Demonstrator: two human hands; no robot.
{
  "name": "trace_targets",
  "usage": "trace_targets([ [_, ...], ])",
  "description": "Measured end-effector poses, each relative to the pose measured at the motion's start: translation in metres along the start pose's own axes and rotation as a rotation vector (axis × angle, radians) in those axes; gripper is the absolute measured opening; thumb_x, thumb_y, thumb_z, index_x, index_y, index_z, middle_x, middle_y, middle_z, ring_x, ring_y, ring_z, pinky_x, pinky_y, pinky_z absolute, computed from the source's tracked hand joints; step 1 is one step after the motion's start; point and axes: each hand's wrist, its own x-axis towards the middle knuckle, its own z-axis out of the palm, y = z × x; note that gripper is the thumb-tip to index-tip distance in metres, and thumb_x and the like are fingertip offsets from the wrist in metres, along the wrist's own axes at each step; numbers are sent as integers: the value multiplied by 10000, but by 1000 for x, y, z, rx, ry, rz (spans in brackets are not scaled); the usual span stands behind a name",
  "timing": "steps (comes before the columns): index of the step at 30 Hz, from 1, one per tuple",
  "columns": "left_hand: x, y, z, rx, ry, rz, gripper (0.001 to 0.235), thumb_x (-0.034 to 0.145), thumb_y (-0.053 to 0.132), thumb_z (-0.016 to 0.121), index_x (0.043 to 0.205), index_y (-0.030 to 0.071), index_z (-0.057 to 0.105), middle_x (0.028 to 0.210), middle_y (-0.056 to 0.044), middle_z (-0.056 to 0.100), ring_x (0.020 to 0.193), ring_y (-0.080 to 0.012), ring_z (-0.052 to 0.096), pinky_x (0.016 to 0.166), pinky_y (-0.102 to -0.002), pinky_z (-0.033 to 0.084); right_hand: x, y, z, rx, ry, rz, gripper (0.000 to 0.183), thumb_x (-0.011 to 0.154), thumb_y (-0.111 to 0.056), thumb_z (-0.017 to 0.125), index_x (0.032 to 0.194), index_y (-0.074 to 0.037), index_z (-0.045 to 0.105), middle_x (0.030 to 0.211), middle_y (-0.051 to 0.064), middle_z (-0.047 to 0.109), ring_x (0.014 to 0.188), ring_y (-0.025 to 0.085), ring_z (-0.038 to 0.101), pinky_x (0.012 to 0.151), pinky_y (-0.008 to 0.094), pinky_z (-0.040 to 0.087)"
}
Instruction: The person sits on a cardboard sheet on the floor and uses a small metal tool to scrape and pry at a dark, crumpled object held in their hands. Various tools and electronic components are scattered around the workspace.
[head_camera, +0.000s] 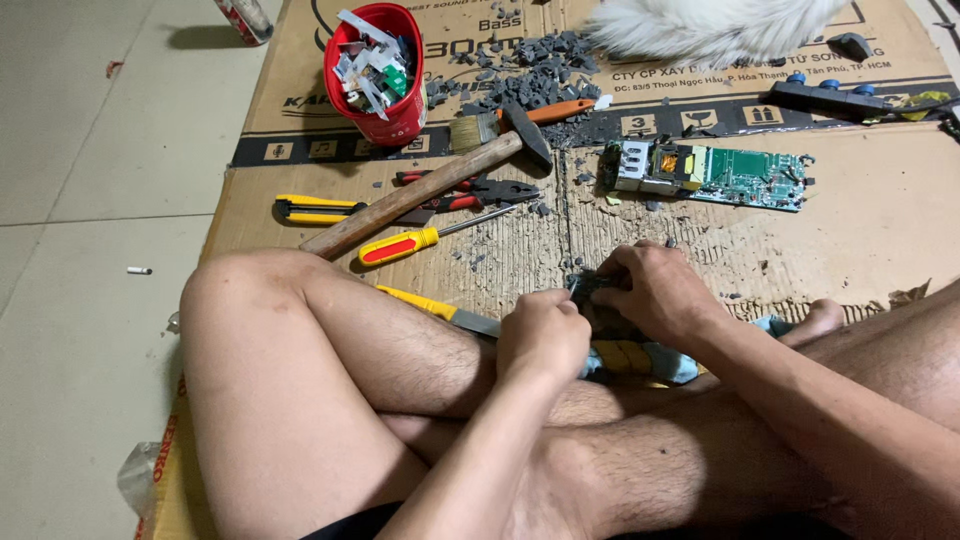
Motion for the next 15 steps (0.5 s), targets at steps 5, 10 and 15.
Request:
trace_targets([
  [5,-37,16,-10,93,-8,102,471,974,225,390,1368,133,630,1249,-220,691,1252,-375,620,1043,-513,511,7,13,5,-20,-1,-20,363,761,-317,837,1076,-144,789,1010,169,711,993,393,728,817,511,616],
  [10,-18,-5,6,211,18,295,422,965,109,436,1325,12,634,1194,-328,673,1149,-497,642,938,-594,561,2,10,8,9,10,-22,364,748,-270,845,1070,-111,785,1029,215,710,1012,432,717,834,514,606],
  [15,-15,-9,7,291,-16,404,411,957,105,489,1335,90,648,1151,-250,712,1075,-439,692,830,-571,605,7,13,6,-16,-2,-34,371,754,-269,852,1090,-130,775,1021,182,711,998,397,729,826,481,621],
])
